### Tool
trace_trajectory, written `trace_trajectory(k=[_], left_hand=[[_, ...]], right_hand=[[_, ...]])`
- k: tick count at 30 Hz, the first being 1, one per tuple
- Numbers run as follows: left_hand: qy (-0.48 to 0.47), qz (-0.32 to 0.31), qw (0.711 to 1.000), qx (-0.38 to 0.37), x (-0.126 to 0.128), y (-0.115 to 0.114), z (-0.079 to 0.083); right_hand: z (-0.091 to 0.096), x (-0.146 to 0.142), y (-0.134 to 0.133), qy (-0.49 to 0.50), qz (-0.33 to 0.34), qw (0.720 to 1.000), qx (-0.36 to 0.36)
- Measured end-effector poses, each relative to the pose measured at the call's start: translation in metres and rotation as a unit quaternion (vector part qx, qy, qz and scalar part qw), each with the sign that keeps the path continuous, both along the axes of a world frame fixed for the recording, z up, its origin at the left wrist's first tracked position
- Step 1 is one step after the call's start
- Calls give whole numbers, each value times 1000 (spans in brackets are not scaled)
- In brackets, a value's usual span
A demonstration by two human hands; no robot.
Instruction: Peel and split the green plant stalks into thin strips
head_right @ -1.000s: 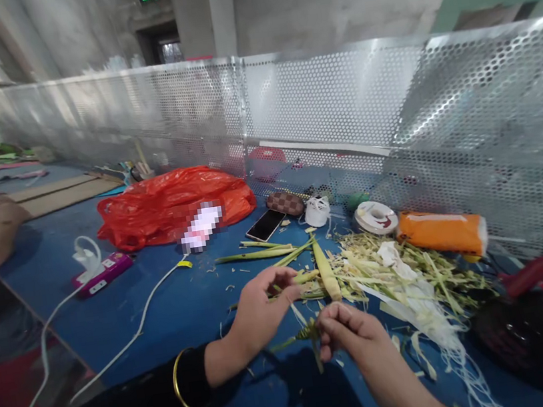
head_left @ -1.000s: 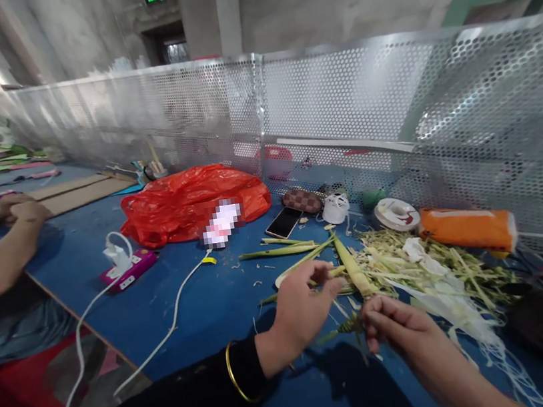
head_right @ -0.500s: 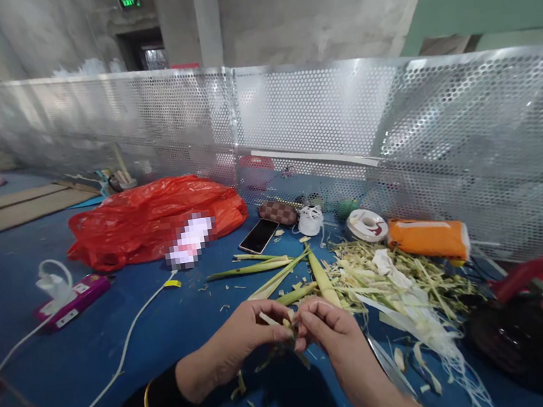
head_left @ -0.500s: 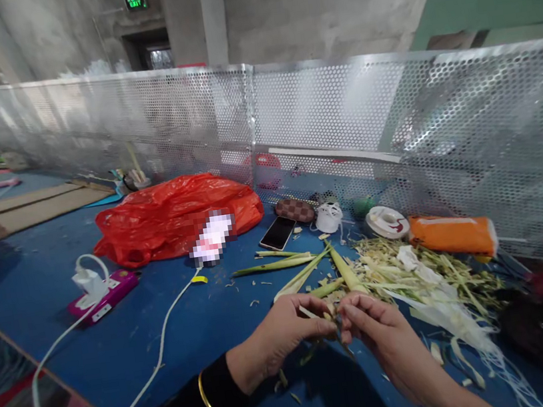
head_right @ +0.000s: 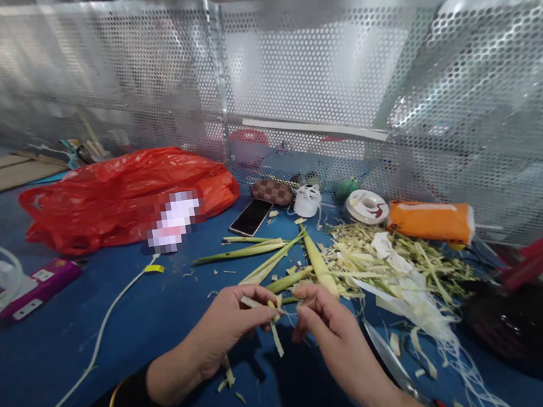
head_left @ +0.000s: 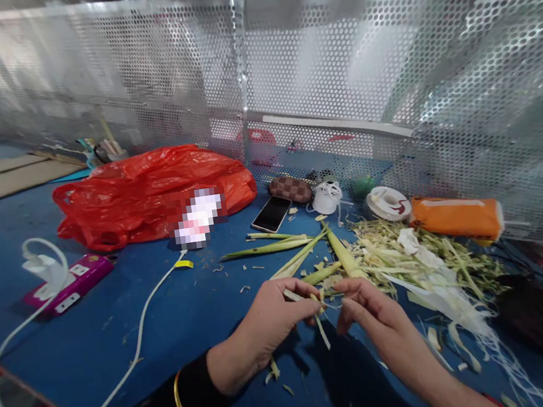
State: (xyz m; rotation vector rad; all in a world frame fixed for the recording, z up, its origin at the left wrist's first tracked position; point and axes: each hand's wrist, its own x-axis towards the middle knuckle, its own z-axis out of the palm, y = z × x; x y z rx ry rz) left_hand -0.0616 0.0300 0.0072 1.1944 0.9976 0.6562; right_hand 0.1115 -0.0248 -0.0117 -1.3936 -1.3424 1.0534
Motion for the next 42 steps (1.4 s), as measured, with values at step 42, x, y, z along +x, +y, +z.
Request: trace_trajectory(k=[42], left_hand=[[-8, -12, 999, -49, 11, -8, -13]], right_hand=[[-7, -10, -1, 52, -47, 997, -34]])
